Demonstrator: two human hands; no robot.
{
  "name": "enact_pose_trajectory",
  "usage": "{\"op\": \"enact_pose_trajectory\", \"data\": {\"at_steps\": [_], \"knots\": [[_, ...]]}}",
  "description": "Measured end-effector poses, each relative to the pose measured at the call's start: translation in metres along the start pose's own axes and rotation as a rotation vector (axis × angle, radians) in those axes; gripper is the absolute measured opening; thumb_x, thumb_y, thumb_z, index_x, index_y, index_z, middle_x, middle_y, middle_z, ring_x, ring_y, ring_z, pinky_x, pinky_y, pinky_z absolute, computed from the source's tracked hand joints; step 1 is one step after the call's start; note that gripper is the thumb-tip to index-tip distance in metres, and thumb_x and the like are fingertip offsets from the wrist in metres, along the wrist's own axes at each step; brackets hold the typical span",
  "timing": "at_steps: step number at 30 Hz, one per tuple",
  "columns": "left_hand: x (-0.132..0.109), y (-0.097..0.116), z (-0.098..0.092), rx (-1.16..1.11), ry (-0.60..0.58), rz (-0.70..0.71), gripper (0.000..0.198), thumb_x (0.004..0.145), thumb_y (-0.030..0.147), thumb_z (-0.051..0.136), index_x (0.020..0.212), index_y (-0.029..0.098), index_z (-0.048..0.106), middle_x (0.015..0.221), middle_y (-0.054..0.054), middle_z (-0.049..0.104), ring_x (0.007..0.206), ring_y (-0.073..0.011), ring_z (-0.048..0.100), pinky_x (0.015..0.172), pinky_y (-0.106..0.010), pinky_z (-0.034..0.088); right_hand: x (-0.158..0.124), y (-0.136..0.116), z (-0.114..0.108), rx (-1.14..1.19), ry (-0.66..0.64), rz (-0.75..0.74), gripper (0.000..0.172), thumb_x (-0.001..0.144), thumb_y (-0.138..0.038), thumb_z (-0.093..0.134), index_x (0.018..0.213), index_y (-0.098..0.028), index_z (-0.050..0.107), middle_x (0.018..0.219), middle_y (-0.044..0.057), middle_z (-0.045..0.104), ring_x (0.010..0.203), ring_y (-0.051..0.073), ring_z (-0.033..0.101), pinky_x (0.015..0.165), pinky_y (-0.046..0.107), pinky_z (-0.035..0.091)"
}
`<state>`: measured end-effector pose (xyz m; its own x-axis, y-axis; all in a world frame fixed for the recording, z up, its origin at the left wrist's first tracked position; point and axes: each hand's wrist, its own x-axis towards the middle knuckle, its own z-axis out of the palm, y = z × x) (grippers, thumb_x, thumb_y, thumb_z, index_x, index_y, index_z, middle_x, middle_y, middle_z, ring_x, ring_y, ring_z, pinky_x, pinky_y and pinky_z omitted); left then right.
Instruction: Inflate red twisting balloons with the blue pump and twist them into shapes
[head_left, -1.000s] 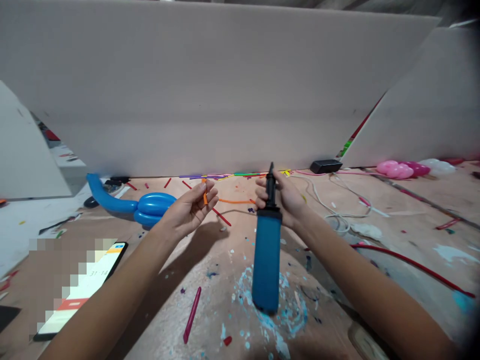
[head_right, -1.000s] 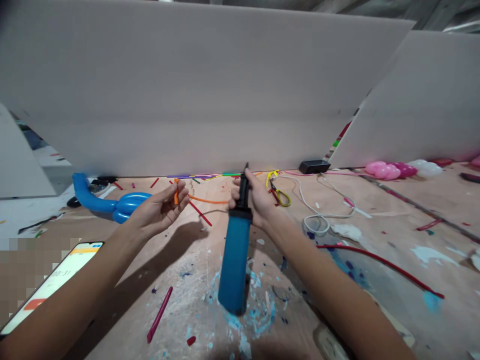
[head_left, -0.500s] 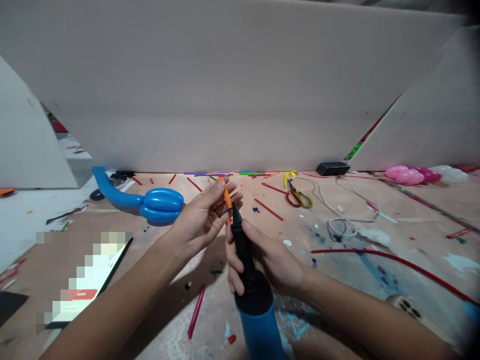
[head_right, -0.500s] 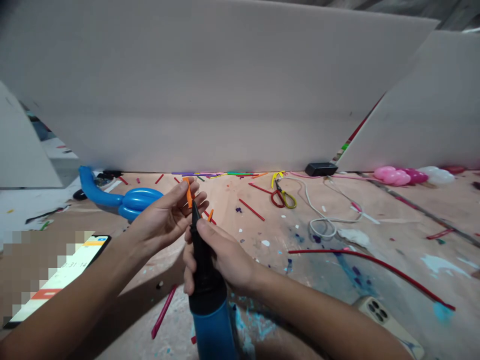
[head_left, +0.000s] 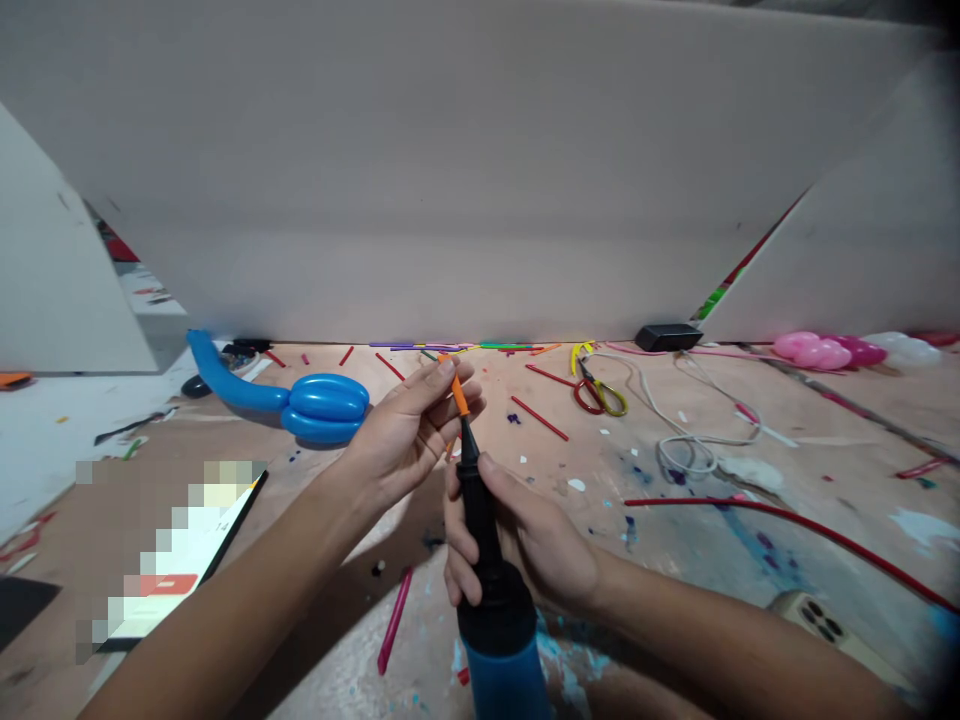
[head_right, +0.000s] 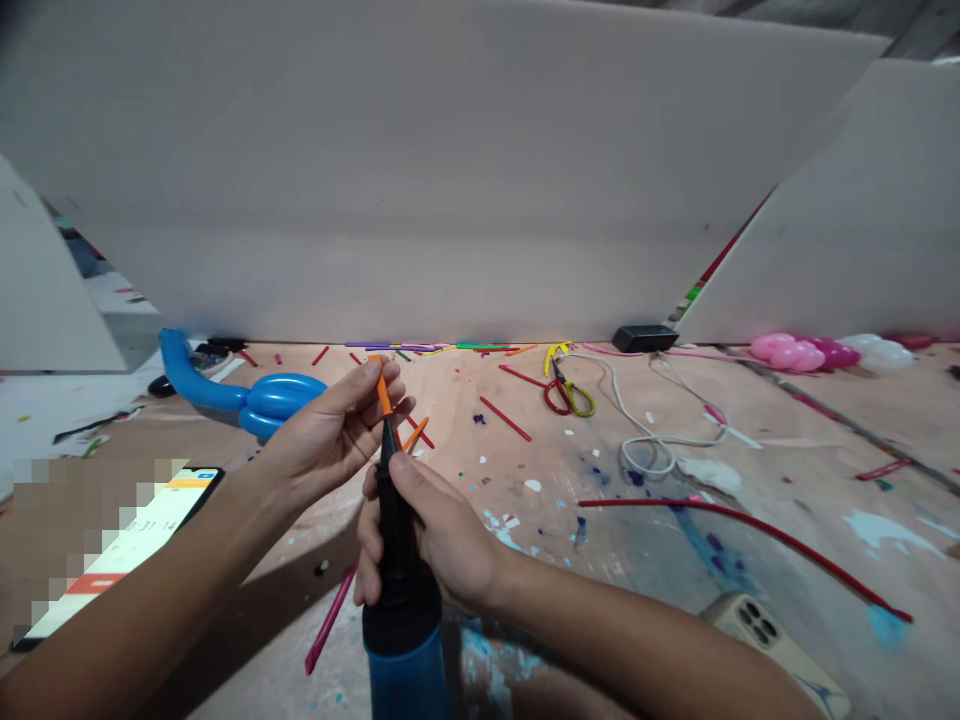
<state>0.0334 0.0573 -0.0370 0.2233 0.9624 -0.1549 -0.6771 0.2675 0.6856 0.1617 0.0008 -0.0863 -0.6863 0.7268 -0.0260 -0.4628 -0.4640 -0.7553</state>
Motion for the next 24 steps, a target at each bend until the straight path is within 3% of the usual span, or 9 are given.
{"op": "enact_pose_trajectory", "data": {"at_steps": [11, 18, 22, 24], "knots": [[-0.002, 0.000, -0.001, 0.164, -0.080, -0.031, 0.009, 0.081, 0.021, 0.068, 0.087, 0.014, 0.067, 0.073, -0.001, 0.069, 0.068, -0.0114, 0.068, 0.062, -0.018, 0.055, 0.000, -0.003, 0.002, 0.015, 0.026, -0.026, 0.037, 0.092, -0.057, 0.040, 0.092, -0.020, 0.046, 0.058, -0.004, 0.055, 0.043, 0.011, 0.054, 0.053, 0.027, 0.048], [-0.003, 0.000, -0.004, 0.217, -0.201, -0.058, 0.021, 0.072, 0.009, 0.073, 0.091, 0.015, 0.069, 0.080, -0.001, 0.070, 0.069, -0.0099, 0.068, 0.067, -0.019, 0.055, 0.001, -0.001, 0.008, -0.049, 0.047, -0.083, 0.043, 0.087, -0.065, 0.045, 0.092, -0.022, 0.040, 0.071, 0.000, 0.063, 0.057, 0.013, 0.062, 0.063, 0.029, 0.047], [-0.002, 0.007, -0.007, 0.263, -0.223, -0.093, 0.025, 0.067, 0.009, 0.077, 0.090, 0.014, 0.069, 0.078, -0.002, 0.070, 0.067, -0.0101, 0.067, 0.066, -0.019, 0.055, -0.002, -0.011, 0.005, -0.329, 0.034, -0.040, 0.045, 0.088, -0.066, 0.040, 0.097, -0.022, 0.041, 0.084, 0.004, 0.063, 0.073, 0.017, 0.061, 0.075, 0.036, 0.047], [-0.002, 0.011, -0.008, 0.290, -0.263, -0.096, 0.024, 0.066, 0.011, 0.078, 0.087, 0.012, 0.070, 0.075, -0.002, 0.069, 0.065, -0.0100, 0.066, 0.066, -0.020, 0.055, -0.006, -0.023, 0.004, -0.594, 0.150, -0.148, 0.039, 0.091, -0.060, 0.042, 0.097, -0.022, 0.046, 0.090, 0.004, 0.059, 0.081, 0.017, 0.056, 0.081, 0.036, 0.045]]}}
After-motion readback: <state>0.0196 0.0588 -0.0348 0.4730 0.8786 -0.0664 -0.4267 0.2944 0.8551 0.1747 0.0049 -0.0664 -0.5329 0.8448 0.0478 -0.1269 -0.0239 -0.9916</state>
